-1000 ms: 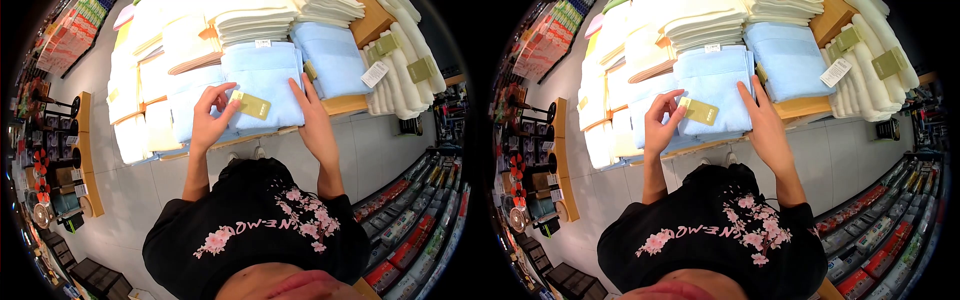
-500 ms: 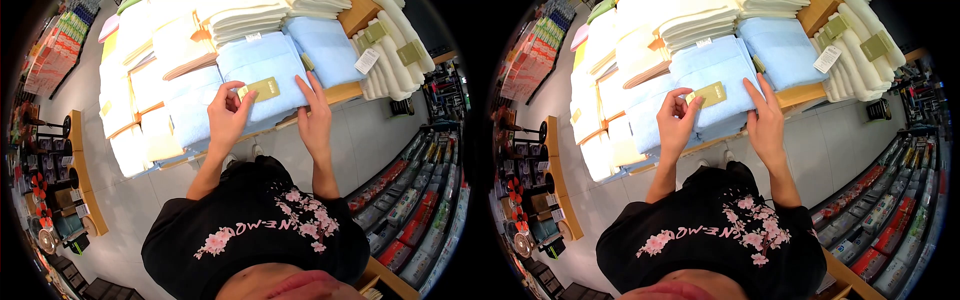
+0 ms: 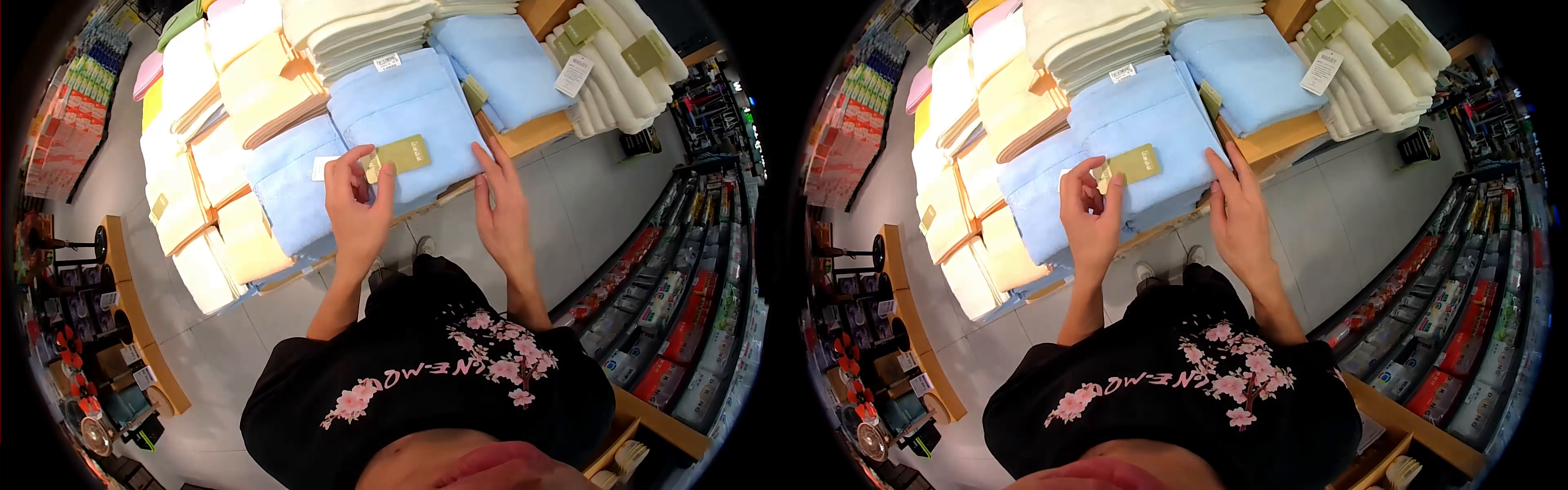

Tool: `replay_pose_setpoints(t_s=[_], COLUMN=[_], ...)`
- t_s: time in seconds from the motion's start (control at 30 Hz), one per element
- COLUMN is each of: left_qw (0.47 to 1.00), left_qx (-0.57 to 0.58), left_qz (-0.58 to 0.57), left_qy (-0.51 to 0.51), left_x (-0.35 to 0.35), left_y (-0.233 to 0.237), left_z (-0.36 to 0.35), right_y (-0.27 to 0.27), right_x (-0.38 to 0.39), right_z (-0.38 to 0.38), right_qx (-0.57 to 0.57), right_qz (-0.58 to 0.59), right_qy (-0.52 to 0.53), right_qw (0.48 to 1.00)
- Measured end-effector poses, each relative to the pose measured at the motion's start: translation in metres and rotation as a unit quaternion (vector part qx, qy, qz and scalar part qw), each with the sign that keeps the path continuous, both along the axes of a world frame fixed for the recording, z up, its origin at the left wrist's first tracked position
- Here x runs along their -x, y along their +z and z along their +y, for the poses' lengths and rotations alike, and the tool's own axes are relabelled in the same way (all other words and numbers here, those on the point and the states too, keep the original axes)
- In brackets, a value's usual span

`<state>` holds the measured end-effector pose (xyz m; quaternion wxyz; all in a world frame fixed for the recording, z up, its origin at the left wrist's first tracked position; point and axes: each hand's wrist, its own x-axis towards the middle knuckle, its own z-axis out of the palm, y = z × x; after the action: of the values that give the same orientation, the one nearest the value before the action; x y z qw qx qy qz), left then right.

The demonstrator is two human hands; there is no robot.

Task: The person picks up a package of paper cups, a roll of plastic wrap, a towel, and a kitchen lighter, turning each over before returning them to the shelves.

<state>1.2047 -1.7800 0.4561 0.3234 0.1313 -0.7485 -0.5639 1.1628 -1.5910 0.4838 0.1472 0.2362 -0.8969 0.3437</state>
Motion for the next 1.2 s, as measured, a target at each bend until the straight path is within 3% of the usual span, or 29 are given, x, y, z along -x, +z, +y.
replay_pose_setpoints(t_s=[0.2, 0.3, 0.33, 0.37, 0.4, 0.53, 0.6, 0.67, 0.73, 0.8, 0.87, 0.97, 1.1, 1.2], left_qw=[0.998, 0.991, 0.989, 0.98, 0.963, 0.914, 0.898, 0.874, 0.852, 0.81, 0.795, 0.75, 0.718, 0.686], left_qx=[0.019, 0.057, 0.064, 0.025, -0.015, 0.061, 0.046, -0.048, -0.013, 0.096, 0.103, 0.032, 0.137, 0.094], left_qz=[0.045, 0.069, 0.069, 0.047, 0.019, -0.079, -0.096, -0.149, -0.16, -0.147, -0.137, -0.261, -0.217, -0.163], left_qy=[0.033, -0.1, -0.112, -0.192, -0.27, -0.393, -0.426, -0.459, -0.499, -0.56, -0.581, -0.607, -0.647, -0.703], left_x=[-0.006, -0.002, 0.006, 0.015, 0.022, 0.052, 0.065, 0.079, 0.09, 0.101, 0.103, 0.107, 0.127, 0.158], left_y=[0.015, 0.013, 0.011, 0.007, 0.004, -0.003, -0.016, -0.03, -0.026, -0.028, -0.025, -0.022, -0.026, -0.049], left_z=[0.043, 0.078, 0.096, 0.117, 0.138, 0.243, 0.306, 0.368, 0.421, 0.467, 0.514, 0.567, 0.62, 0.653], right_y=[-0.006, -0.025, -0.03, -0.035, -0.043, -0.06, -0.07, -0.081, -0.083, -0.081, -0.079, -0.082, -0.086, -0.096], right_x=[0.003, 0.004, 0.004, 0.007, 0.006, 0.002, -0.002, -0.002, -0.008, -0.013, -0.021, -0.025, -0.023, -0.011], right_z=[0.05, 0.094, 0.11, 0.128, 0.148, 0.241, 0.293, 0.346, 0.395, 0.44, 0.479, 0.523, 0.564, 0.594], right_qx=[0.132, 0.23, 0.306, 0.381, 0.39, 0.433, 0.443, 0.442, 0.461, 0.461, 0.471, 0.48, 0.481, 0.509], right_qz=[-0.028, -0.074, -0.132, -0.184, -0.179, -0.216, -0.2, -0.207, -0.197, -0.194, -0.186, -0.172, -0.166, -0.159], right_qy=[0.048, 0.061, 0.065, 0.071, 0.063, 0.064, 0.052, 0.027, -0.002, -0.033, -0.063, -0.109, -0.189, -0.21], right_qw=[0.99, 0.968, 0.941, 0.903, 0.901, 0.873, 0.872, 0.872, 0.865, 0.865, 0.86, 0.854, 0.84, 0.819])
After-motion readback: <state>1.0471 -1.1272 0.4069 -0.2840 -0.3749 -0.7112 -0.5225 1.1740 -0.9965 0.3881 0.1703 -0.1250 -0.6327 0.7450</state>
